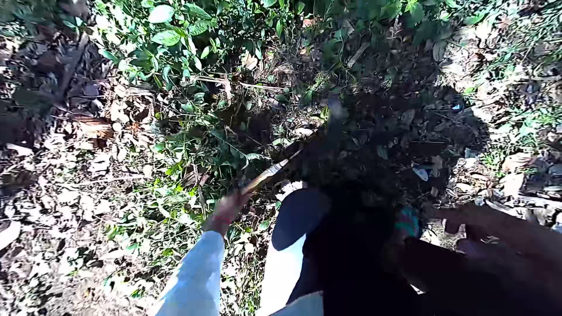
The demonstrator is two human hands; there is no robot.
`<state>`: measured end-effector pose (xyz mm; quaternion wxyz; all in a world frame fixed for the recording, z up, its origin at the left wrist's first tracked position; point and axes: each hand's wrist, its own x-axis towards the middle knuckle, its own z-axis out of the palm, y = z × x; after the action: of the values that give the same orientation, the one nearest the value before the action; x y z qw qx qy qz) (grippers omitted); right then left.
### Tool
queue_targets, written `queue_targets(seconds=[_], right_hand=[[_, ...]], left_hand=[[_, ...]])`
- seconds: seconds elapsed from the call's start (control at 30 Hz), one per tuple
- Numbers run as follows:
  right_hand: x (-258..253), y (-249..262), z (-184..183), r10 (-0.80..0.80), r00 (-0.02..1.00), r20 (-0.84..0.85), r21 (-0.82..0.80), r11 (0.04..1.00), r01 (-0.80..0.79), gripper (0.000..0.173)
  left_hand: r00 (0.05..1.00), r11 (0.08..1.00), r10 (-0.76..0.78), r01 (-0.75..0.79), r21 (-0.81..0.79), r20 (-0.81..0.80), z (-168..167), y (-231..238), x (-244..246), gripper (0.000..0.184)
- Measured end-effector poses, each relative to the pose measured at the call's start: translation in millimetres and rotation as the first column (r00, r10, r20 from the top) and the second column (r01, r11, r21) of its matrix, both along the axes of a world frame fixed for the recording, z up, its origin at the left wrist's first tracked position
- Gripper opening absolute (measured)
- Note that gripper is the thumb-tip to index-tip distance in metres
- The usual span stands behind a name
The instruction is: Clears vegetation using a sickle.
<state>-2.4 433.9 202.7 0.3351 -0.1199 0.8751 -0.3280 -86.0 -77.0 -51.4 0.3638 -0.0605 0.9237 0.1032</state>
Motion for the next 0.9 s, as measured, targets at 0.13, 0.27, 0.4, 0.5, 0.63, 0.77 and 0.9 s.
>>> queue_targets(seconds=[0.13, 0.27, 0.4, 0.5, 0.63, 0.77, 0.9], right_hand=[[-3.2, -0.2, -0.2, 0.007, 1.0, -0.007, 0.029, 1.0, -0.006, 0.046], [6.9, 12.0, -3.9, -0.092, 0.993, 0.07, -0.006, 0.996, 0.093, 0.046], [10.9, 9.5, 2.0, -0.085, 0.993, 0.084, 0.034, 0.996, 0.083, 0.047], [18.0, 7.7, -4.0, -0.057, 0.996, -0.071, 0.017, 0.998, 0.059, 0.048], [23.0, 7.6, -10.3, -0.045, 0.982, -0.185, 0.03, 0.998, 0.051, 0.049], [33.8, 19.4, -11.7, -0.092, 0.986, -0.139, -0.026, 0.996, 0.089, 0.048], [46.7, 30.2, -11.2, -0.159, 0.982, -0.104, -0.007, 0.987, 0.16, 0.048]], left_hand=[[0.999, 0.996, 0.045, -0.045, -0.083, -0.002, -41.9, -38.9, -1.2, 0.066], [0.842, 0.841, 0.538, -0.534, -0.083, 0.035, -21.5, -97.4, 173.3, 0.06], [0.91, 0.911, 0.413, -0.411, -0.042, 0.047, -21.2, -58.3, 158.2, 0.06], [0.998, 0.998, 0.067, -0.067, 0.011, 0.016, -17.2, 20.7, 40.0, 0.064], [0.963, 0.958, -0.268, 0.271, 0.098, -0.039, -23.1, 109.6, -90.8, 0.055], [0.998, 0.999, 0.031, -0.032, -0.011, -0.057, -67.0, -8.9, -53.4, 0.064], [0.943, 0.946, 0.319, -0.323, -0.031, -0.1, -20.7, -56.7, 45.0, 0.069]])
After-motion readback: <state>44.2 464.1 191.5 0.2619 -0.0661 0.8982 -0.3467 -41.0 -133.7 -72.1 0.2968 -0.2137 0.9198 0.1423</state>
